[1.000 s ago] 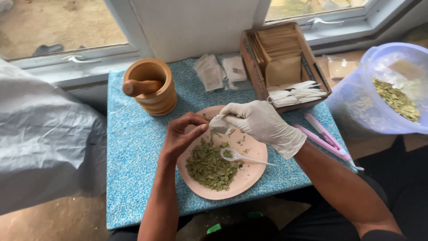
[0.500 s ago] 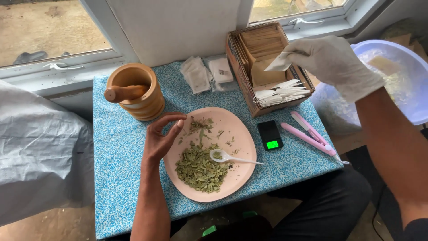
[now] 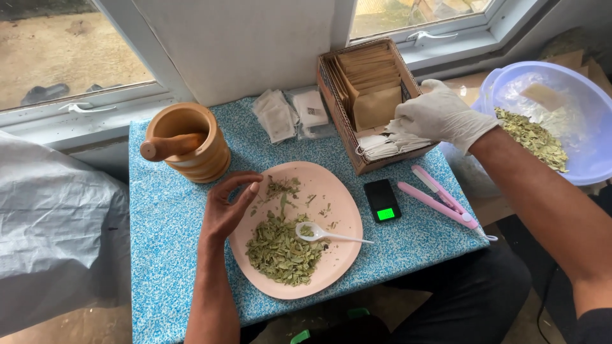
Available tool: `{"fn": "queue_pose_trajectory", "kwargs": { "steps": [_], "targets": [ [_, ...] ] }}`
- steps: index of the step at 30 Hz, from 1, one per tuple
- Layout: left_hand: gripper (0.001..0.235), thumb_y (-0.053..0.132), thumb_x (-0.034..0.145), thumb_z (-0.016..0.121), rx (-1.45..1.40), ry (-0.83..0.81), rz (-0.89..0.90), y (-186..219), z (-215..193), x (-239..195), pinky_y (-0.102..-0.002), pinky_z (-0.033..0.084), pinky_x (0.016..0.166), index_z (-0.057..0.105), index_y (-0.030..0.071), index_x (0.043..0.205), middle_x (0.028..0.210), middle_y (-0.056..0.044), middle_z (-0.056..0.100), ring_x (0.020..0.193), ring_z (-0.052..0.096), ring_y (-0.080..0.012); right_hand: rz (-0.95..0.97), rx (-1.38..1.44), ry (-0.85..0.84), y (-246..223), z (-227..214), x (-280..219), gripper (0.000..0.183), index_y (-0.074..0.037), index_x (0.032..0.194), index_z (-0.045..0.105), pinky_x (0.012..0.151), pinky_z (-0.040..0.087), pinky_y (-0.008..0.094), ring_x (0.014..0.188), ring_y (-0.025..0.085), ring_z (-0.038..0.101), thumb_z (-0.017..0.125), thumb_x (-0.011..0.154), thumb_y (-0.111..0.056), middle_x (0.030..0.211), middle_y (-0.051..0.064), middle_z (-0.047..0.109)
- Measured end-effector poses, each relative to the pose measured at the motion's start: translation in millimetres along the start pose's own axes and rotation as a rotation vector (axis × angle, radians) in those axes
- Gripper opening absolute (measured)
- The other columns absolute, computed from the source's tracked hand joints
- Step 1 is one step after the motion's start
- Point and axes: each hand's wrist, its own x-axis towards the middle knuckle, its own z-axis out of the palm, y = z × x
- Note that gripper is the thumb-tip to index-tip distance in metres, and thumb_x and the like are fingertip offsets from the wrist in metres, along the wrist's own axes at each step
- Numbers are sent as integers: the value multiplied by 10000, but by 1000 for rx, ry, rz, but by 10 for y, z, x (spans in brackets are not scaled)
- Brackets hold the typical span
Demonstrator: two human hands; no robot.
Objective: Filling small tea bags with loose tea leaves using a spoon, weighing them on a scale, and sealing them with a heat sealer.
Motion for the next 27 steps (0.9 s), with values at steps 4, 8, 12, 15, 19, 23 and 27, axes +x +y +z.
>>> {"fn": "queue_pose_trajectory", "kwargs": {
  "steps": [4,8,12,15,19,23,27],
  "targets": [
    [217,231,1090,758,-5,18,6,-27,-2,24,-689,503,1164,868,113,1236,1228,-198,837,1320,722,-444,47,16,-179,-115,-317,9,240,-372,1227,770,1465,178,530,1161,85,839,623,1037,-364,1087,-99,910],
    [218,227,1091,759,-14,30,3,-65,-11,11,-685,502,1165,871,104,1233,1216,-205,839,1312,728,-436,99,87,-322,-176,-393,36,467,-400,1441,685,1490,58,489,1337,131,762,518,1035,-560,1272,6,885],
    [210,214,1092,760,-11,28,7,-55,-25,25,-667,505,1168,869,103,1234,1207,-192,841,1302,739,-416,113,223,-372,-259,-574,24,678,-345,1611,618,1480,-11,519,1528,165,615,288,1128,-689,1528,-26,763],
    [225,214,1120,723,-11,14,21,-29,-22,8,-719,507,1146,849,115,1279,1214,-210,827,1323,708,-474,88,181,-362,-105,-189,148,880,-362,1389,820,1480,0,557,1540,165,606,93,1139,-792,1522,-77,767],
    [218,222,1096,758,8,24,32,-115,-24,28,-666,525,1148,870,118,1251,1207,-186,843,1306,734,-420,95,187,-327,-233,-310,93,1027,-344,1287,877,1479,5,558,1512,163,627,28,1083,-886,1514,-84,763],
    [202,214,1082,782,-15,57,60,-182,-33,38,-645,549,1122,888,114,1222,1186,-183,855,1277,752,-402,81,139,-351,-285,-370,45,928,-375,1333,816,1487,-34,541,1510,117,629,61,1085,-855,1460,-127,790],
    [338,424,1010,771,134,29,-74,-151,-50,40,-412,633,978,867,137,1162,1226,-47,845,1171,787,-220,138,169,-477,-525,-871,0,925,-206,1052,889,1493,-28,565,1160,188,818,140,1063,-748,984,8,910]
  ]
}}
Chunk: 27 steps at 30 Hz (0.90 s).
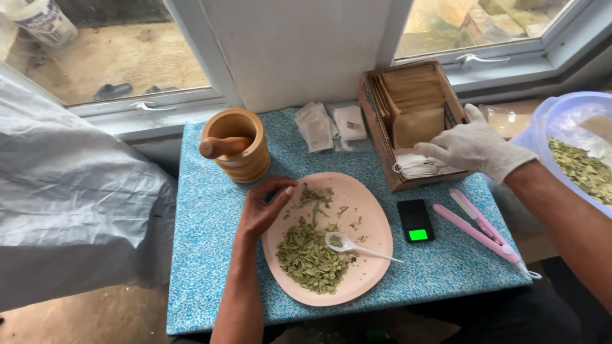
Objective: Filling small tea bags with loose tea leaves using a spoon, weighing them on a scale, and sealing them with a heat sealer.
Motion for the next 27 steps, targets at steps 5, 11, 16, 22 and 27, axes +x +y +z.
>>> {"fn": "queue_pose_trajectory", "kwargs": {
  "steps": [5,11,16,22,27],
  "targets": [
    [317,420,996,772,-71,23,-67,-31,-22,0,-392,613,1010,862,166,1162,1266,-21,850,1203,769,-188,33,10,4,-52,26,-51,865,-276,1159,891,1499,-51,542,1284,160,775,166,1075,-741,1055,-29,925],
    [343,400,1017,750,-187,53,-15,-114,-56,-13,-429,612,1068,848,107,1167,1348,-84,825,1306,752,-231,7,9,104,25,209,42,837,-278,1020,879,1452,76,529,1138,153,818,190,1079,-749,1076,-71,918],
    [366,402,1030,731,-200,43,-24,-115,-80,-39,-424,615,1076,843,122,1236,1412,-72,810,1361,728,-226,-16,-20,186,312,518,302,830,-444,1412,783,1476,65,533,1332,143,768,112,1047,-770,1209,-50,920],
    [381,411,1011,748,-240,45,-57,-123,-83,-53,-422,608,1106,841,118,1235,1442,-88,799,1394,716,-238,-108,-6,384,576,739,464,892,-395,1513,712,1468,66,612,1399,145,727,62,1048,-791,1372,-58,845],
    [406,443,1003,747,-229,52,-64,-91,-77,-65,-427,607,1101,841,130,1244,1444,-85,798,1398,715,-240,-461,320,1148,123,613,-220,738,-36,1478,818,1402,311,598,1314,406,767,241,1314,-465,1399,205,832]
  ]
}}
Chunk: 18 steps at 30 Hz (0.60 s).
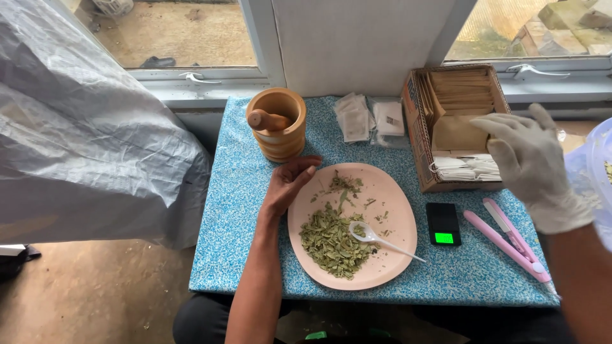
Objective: Filling small tea bags with loose tea leaves using a spoon, weighing them on a scale, and sealing them with a heat sealer.
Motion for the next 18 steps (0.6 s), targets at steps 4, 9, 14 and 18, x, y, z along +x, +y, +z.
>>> {"fn": "queue_pose_trajectory", "kwargs": {
  "steps": [4,9,14,18],
  "targets": [
    [395,438,1004,742,16,17,12,-15,-8,-1,-410,603,1093,843,139,1242,1422,-73,807,1369,724,-225,-25,392,129,-941,-107,-73,689,140,1480,631,1226,591,537,1394,479,717,155,1326,-334,1443,371,725],
    [267,214,1058,789,-121,88,166,19,92,-63,-521,523,1190,859,27,1234,1299,-230,812,1350,680,-304,284,781,254,-1500,403,-233,706,-51,1284,847,1081,599,437,1229,276,784,286,1238,-476,1205,155,848],
    [276,232,1080,778,-42,81,167,38,60,-137,-511,529,1186,848,20,1243,1313,-246,806,1347,713,-334,285,946,216,-1682,740,-196,600,-39,1270,850,1020,630,435,1157,290,805,366,1220,-391,1151,178,852],
    [253,214,1105,753,-27,122,191,24,95,-178,-511,547,1166,845,20,1238,1302,-243,814,1351,711,-339,343,1017,164,-1708,898,-249,538,-61,1271,860,1032,629,405,1172,257,802,408,1216,-348,1155,144,861]
  ]
}}
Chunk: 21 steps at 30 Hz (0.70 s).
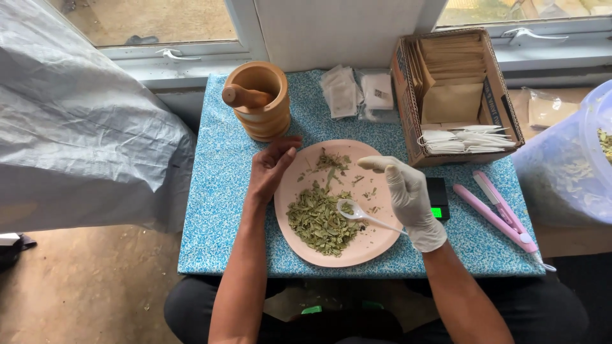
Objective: Filling small tea bags with loose tea leaves using a spoon, weighing them on a scale, and sealing them with a heat sealer.
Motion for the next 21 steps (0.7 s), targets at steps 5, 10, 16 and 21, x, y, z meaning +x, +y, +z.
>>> {"fn": "queue_pose_trajectory", "kwargs": {
  "steps": [5,10,16,21],
  "targets": [
    [230,209,1115,722,9,47,-24,-49,12,0,-474,569,1111,862,67,1231,1222,-204,843,1255,736,-259,40,9,-18,35,62,-39,546,-35,1261,853,1033,611,417,1160,271,792,399,1233,-337,1133,169,863],
    [251,211,1138,673,24,88,-32,-198,-9,15,-446,578,1075,863,88,1246,1151,-176,852,1157,704,-172,59,24,-35,61,83,-33,554,-48,1270,858,1029,612,401,1173,267,791,395,1237,-351,1149,161,868],
    [287,283,1163,674,38,126,-33,-263,-3,19,-529,605,1035,876,91,1231,1134,-211,856,1186,776,-332,99,27,-50,99,88,-45,541,-49,1280,856,1038,608,403,1193,279,788,401,1236,-338,1169,166,868],
    [315,375,1168,681,-46,176,-71,-342,-26,21,-446,609,1068,896,150,1215,1141,-103,873,1148,754,-178,109,29,-44,151,85,-52,562,-49,1287,859,1028,611,421,1192,295,793,395,1235,-361,1172,182,870]
  ]
}}
